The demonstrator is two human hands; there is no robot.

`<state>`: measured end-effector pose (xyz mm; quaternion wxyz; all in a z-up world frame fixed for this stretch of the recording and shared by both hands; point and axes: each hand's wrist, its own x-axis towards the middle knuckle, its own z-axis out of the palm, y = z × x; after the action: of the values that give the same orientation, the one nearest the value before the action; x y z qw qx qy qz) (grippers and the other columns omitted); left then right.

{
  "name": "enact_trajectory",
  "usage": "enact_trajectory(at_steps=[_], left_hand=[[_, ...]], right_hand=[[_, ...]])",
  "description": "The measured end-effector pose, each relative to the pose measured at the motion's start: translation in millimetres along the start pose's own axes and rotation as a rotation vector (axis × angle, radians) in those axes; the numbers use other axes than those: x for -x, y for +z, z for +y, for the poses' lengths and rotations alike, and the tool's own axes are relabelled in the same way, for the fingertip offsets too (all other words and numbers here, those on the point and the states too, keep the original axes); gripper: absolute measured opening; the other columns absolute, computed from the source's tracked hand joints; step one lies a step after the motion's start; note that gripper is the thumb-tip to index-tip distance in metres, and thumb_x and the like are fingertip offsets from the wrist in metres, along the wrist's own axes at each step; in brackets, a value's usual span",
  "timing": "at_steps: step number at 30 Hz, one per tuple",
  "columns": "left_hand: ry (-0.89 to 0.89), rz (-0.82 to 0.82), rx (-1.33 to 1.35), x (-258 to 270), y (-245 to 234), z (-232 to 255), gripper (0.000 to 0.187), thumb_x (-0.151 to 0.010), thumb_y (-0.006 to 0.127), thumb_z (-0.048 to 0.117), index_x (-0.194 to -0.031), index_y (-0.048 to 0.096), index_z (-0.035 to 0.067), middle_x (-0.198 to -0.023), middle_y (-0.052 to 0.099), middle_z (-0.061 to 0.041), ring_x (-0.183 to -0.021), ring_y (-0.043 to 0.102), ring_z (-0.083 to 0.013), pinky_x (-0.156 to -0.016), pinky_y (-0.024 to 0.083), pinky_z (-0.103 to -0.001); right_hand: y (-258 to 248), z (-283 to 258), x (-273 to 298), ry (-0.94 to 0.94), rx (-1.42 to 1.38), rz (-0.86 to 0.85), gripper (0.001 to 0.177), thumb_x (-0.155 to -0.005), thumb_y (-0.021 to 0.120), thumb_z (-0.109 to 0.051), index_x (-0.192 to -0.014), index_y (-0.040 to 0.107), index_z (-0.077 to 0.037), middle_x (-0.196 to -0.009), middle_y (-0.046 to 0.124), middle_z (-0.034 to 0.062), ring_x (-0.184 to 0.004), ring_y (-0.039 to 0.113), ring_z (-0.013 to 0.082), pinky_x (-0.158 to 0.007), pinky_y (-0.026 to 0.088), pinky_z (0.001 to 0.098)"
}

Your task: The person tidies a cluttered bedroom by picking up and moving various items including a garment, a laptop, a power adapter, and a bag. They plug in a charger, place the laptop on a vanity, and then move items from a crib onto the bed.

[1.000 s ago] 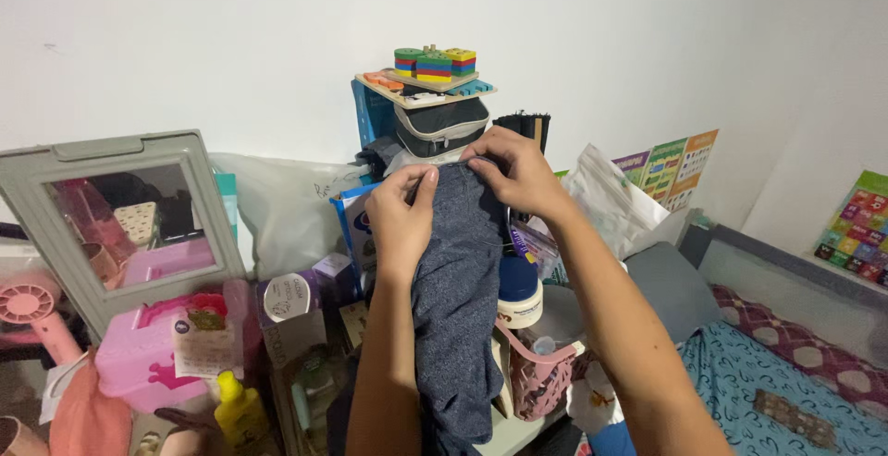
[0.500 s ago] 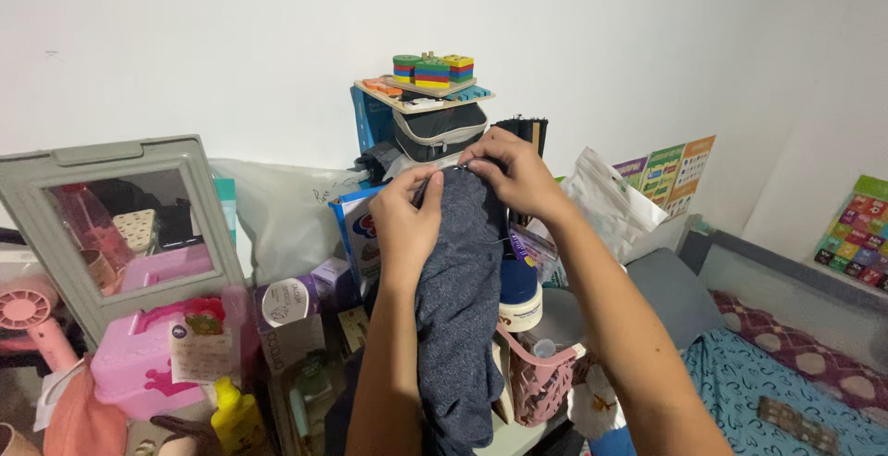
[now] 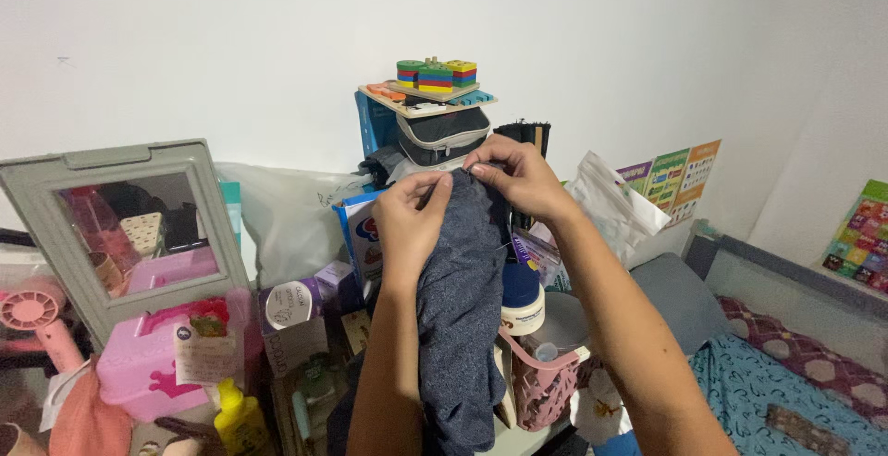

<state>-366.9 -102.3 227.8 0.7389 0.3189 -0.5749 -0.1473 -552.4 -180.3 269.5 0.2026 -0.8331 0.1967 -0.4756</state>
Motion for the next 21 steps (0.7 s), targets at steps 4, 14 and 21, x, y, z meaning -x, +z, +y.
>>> enact_trajectory(at_steps=[4, 14, 21], left_hand=[[0.014, 0.034, -0.024, 1, -1, 7, 0.021, -0.092, 0.074, 0.013, -0.103, 0.076, -0.005, -0.091, 0.080, -0.012, -0.080, 0.076, -0.0120, -0.071, 0.059, -0.023], [0.055, 0.036, -0.115, 4, 5, 5, 0.015, -0.090, 0.074, 0.008, -0.101, 0.077, -0.003, -0.089, 0.080, -0.013, -0.076, 0.078, -0.0116, -0.069, 0.059, -0.024], [-0.052, -0.003, -0.023, 2, -3, 7, 0.021, -0.092, 0.070, 0.006, -0.111, 0.074, 0.000, -0.097, 0.080, -0.011, -0.077, 0.072, -0.0113, -0.065, 0.055, -0.025]], right_hand=[[2, -13, 3, -0.054, 0.105, 0.068, 0.010, -0.095, 0.069, -0.002, -0.103, 0.076, -0.004, -0.096, 0.060, 0.0018, -0.088, 0.059, 0.0102, -0.078, 0.049, 0.0256], [21, -38, 7, -0.296, 0.460, 0.176, 0.012, -0.086, 0.077, -0.003, -0.098, 0.076, -0.005, -0.087, 0.064, 0.0095, -0.079, 0.064, 0.0219, -0.069, 0.051, 0.0337], [9, -19, 4, -0.251, 0.333, 0.111, 0.013, -0.092, 0.069, -0.001, -0.104, 0.073, -0.004, -0.098, 0.065, 0.0078, -0.092, 0.065, 0.0178, -0.080, 0.052, 0.0309]])
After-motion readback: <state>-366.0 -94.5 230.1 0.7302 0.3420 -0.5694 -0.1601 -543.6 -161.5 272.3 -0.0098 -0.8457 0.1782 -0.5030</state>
